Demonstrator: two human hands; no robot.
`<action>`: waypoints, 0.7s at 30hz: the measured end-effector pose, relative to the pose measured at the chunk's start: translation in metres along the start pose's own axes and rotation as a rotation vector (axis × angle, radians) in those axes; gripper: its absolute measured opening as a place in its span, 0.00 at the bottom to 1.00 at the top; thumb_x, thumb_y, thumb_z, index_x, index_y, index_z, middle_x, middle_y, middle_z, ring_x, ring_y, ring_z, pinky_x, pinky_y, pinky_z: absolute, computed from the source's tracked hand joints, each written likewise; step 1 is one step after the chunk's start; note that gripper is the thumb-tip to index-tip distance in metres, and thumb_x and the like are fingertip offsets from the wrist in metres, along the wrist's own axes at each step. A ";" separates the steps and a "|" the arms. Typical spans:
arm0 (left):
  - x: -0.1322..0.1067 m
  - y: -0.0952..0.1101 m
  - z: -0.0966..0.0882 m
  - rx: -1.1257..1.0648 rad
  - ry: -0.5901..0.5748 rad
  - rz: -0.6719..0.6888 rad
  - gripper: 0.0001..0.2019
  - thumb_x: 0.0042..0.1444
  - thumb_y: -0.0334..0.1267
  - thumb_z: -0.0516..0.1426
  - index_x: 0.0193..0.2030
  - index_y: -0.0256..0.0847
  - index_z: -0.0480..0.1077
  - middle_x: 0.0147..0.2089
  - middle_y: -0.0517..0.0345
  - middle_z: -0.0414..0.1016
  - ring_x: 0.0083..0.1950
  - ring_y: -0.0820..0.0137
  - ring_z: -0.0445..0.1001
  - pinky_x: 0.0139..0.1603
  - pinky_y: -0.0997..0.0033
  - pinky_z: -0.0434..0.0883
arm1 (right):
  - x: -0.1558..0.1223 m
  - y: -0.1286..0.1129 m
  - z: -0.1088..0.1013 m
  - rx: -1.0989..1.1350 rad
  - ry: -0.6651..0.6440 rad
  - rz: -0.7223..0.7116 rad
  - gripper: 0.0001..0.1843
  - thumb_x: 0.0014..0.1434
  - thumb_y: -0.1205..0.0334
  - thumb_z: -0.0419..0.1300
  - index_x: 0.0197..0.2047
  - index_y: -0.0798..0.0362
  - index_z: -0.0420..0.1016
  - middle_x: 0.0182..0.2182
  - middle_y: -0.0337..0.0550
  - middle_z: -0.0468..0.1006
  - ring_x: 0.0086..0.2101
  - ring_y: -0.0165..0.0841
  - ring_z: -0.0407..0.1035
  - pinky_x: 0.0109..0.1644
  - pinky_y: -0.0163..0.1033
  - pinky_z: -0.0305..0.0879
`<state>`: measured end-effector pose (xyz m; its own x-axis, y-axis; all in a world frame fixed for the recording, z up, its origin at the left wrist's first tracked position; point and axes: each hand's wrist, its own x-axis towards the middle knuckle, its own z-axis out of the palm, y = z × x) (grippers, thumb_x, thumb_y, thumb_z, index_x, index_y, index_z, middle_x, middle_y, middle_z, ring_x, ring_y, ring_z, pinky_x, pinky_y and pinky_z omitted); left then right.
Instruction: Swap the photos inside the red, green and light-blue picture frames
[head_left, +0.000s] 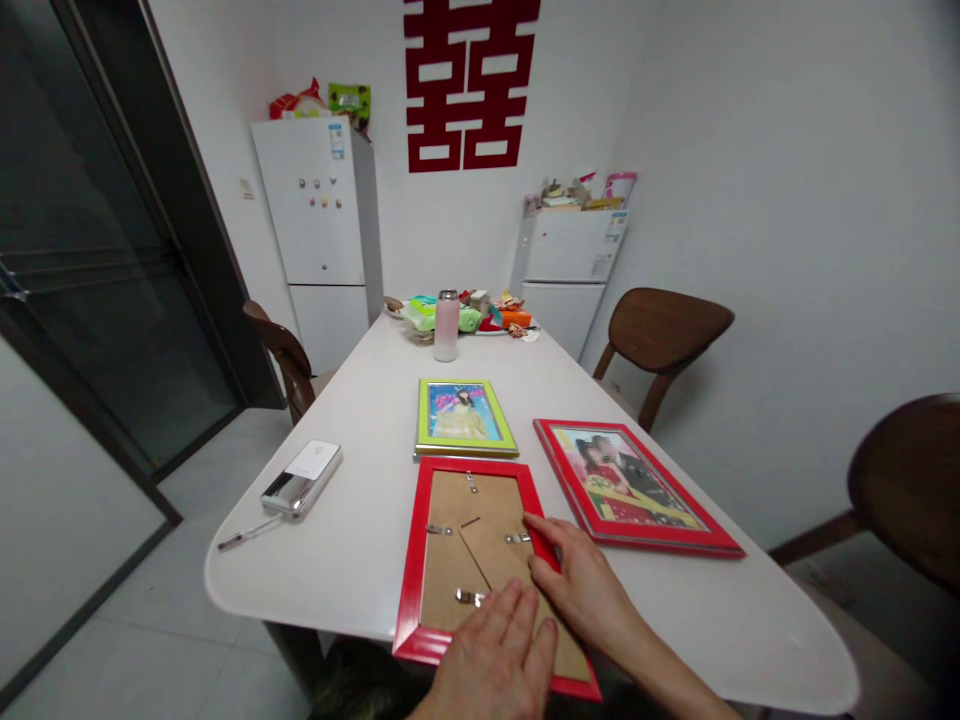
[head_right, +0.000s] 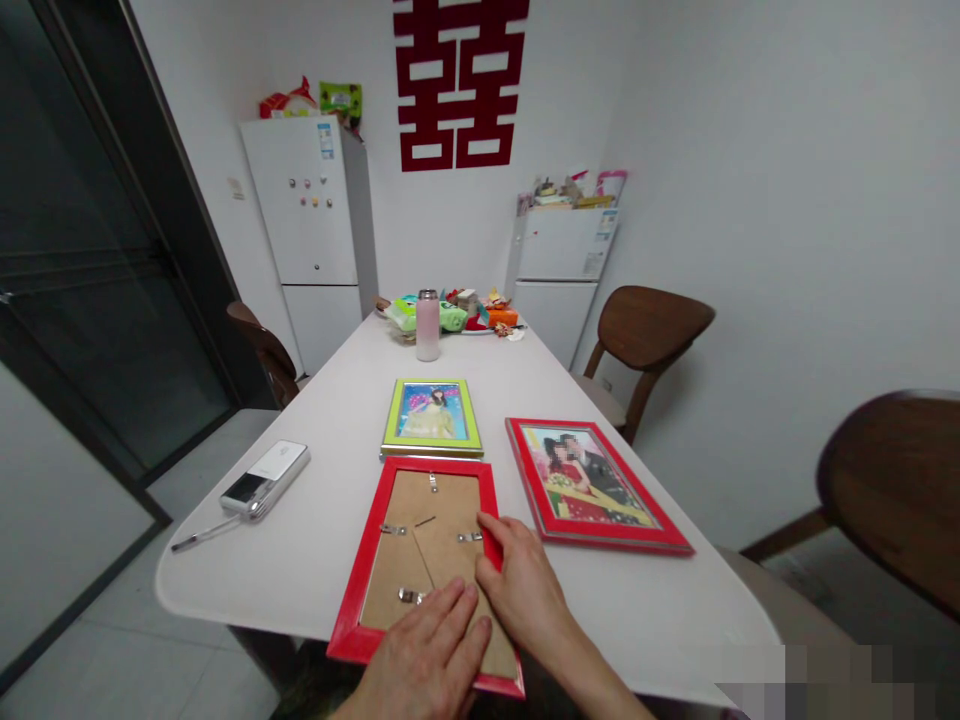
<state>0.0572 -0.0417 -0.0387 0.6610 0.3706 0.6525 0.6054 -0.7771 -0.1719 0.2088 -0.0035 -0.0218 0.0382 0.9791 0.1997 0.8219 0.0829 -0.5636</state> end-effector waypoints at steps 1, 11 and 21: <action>0.000 0.000 0.000 -0.003 0.005 -0.002 0.12 0.55 0.37 0.47 0.43 0.38 0.66 0.45 0.56 0.73 0.48 0.67 0.68 0.44 0.72 0.67 | 0.000 0.000 0.000 -0.033 0.000 -0.006 0.23 0.45 0.68 0.49 0.47 0.60 0.67 0.45 0.53 0.67 0.46 0.36 0.61 0.52 0.42 0.54; -0.004 -0.001 0.004 -0.033 -0.054 0.013 0.13 0.54 0.37 0.48 0.44 0.37 0.65 0.46 0.53 0.72 0.49 0.66 0.67 0.45 0.71 0.67 | 0.020 -0.001 0.002 -0.190 0.012 -0.063 0.15 0.48 0.68 0.50 0.37 0.57 0.74 0.43 0.53 0.66 0.44 0.37 0.61 0.50 0.40 0.55; -0.006 -0.021 -0.028 -0.316 -0.386 -0.056 0.25 0.46 0.45 0.56 0.50 0.34 0.59 0.53 0.44 0.63 0.54 0.60 0.61 0.50 0.61 0.64 | 0.015 -0.002 0.000 -0.162 0.093 -0.164 0.16 0.51 0.66 0.50 0.42 0.58 0.70 0.44 0.54 0.65 0.44 0.39 0.60 0.49 0.44 0.56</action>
<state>0.0281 -0.0420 -0.0181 0.7833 0.5308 0.3236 0.5202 -0.8446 0.1264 0.2078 0.0113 -0.0176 -0.0571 0.9331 0.3552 0.9015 0.2010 -0.3832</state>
